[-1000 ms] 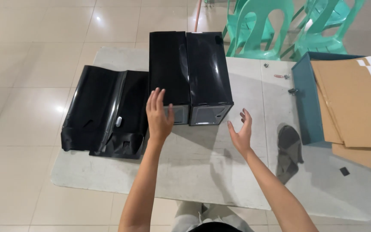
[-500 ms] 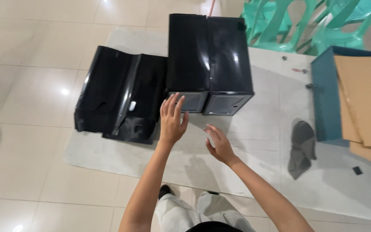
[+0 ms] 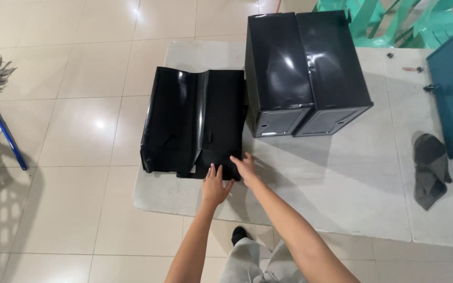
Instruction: The person cleans a black plastic sheet with a cloth, then folds and assembles it into a box shape. They secure the box with a small white clip and subsequently clean a rectangular glass pane before placing it on top of the assembled box.
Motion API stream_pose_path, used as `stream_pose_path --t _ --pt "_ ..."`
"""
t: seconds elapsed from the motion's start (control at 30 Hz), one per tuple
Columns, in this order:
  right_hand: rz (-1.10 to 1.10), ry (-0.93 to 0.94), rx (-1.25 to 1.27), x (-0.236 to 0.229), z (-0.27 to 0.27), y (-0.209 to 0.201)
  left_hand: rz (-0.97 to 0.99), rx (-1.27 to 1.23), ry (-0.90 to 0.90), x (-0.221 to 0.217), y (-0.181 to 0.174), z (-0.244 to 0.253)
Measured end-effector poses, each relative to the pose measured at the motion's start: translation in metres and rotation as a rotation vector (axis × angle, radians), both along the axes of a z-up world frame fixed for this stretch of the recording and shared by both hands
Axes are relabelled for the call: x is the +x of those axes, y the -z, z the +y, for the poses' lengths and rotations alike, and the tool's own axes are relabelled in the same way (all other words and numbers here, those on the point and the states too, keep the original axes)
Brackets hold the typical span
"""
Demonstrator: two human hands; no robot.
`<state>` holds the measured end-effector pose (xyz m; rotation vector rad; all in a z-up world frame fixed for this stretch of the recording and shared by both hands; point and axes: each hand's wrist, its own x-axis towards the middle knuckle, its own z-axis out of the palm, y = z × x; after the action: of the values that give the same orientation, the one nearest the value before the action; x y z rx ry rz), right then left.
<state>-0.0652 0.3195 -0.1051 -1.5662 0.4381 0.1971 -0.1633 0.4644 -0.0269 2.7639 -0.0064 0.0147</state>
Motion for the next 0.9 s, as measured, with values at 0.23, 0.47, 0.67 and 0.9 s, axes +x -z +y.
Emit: stream_pose_path --t 0.23,0.47,0.67,0.9 --pt "0.048 -0.136 -0.059 0.003 0.010 -0.039 0.024 -0.197 0.047 0.008 -0.020 0.024" --pt "-0.218 0.040 -0.387 0.007 0.020 -0.053 0.131 0.059 -0.045 0.012 -0.053 0.053" --pt "0.053 -0.045 0.114 0.017 0.026 -0.107 0.308 0.095 0.029 0.016 -0.047 0.068" --pt "-0.493 -0.250 -0.489 0.041 0.046 -0.117 0.209 0.018 0.045 0.014 -0.039 0.066"
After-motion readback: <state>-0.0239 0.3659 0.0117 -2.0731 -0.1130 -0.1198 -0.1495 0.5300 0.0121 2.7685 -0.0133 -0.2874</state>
